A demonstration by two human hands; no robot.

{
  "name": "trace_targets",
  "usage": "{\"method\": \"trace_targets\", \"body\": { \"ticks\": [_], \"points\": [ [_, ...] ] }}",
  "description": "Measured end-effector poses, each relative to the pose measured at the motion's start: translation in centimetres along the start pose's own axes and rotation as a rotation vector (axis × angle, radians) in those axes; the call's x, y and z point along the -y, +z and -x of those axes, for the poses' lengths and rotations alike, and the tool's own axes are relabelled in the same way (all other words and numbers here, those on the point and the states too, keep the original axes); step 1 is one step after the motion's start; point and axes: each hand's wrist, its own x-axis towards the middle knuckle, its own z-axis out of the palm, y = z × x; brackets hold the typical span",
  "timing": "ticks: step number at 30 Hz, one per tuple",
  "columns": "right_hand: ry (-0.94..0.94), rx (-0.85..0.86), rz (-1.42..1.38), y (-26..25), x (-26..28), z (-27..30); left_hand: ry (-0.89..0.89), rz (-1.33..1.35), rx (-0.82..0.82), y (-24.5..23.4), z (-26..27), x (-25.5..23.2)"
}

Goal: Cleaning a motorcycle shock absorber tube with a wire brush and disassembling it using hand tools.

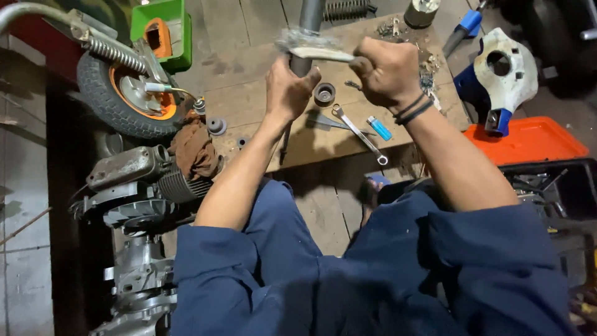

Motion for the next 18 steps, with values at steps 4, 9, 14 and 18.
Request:
{"method": "trace_targets", "body": {
  "ticks": [4, 9, 14, 18],
  "points": [
    [0.046, 0.166, 0.169, 0.2, -4.0, 4.1, 0.071, 0.062, -0.005, -1.1, 0.7, -0.8],
    [0.167, 0.230, 0.273, 0.1, -7.8, 7.0, 0.028, 0.006, -0.035, -1.6, 0.4, 0.0],
    [-0.008, -0.018, -0.018, 0.5, 0.6, -0.3, -0.093, 0.019, 0.092, -1.1, 0.7, -1.1],
    [-0.010, 0.028, 0.073, 0.4, 0.6, 0.0, -0.003, 0.011, 0.054, -1.3, 1.0, -0.5]
  ]
}}
